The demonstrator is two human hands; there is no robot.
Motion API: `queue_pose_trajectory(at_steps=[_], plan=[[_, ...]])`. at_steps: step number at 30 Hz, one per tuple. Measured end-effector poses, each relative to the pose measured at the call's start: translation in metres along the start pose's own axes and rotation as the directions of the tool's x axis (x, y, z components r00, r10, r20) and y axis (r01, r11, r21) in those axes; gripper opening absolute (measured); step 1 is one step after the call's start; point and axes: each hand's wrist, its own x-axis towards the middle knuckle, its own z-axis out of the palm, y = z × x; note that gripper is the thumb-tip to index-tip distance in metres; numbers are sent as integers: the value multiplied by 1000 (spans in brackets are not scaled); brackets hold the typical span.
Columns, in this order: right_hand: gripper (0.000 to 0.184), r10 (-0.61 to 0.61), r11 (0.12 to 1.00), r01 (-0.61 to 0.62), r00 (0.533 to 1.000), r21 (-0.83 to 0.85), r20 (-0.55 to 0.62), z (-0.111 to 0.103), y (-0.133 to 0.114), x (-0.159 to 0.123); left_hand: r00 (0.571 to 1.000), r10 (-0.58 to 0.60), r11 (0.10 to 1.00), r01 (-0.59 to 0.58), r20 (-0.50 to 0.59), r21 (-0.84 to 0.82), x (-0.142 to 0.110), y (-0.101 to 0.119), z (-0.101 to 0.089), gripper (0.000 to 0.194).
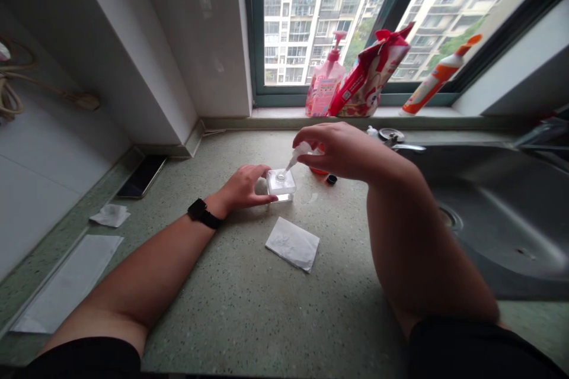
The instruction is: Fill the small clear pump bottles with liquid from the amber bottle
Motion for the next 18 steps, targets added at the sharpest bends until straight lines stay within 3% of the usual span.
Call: queue_pose_trajectory(at_steps=[7, 14, 18], plan=[[25, -27, 998, 29, 999, -62, 38, 22, -9, 7, 1000, 11, 1000, -11, -3, 3, 0, -1, 0, 66], [40, -34, 999, 40, 986, -32, 164, 38, -19, 16, 1000, 3, 1000, -3, 0, 7, 0, -4, 2, 67], [33, -46, 998, 57, 974, -42, 222, 45, -17, 21, 1000, 20, 1000, -20, 1, 7, 0, -3, 2, 67]])
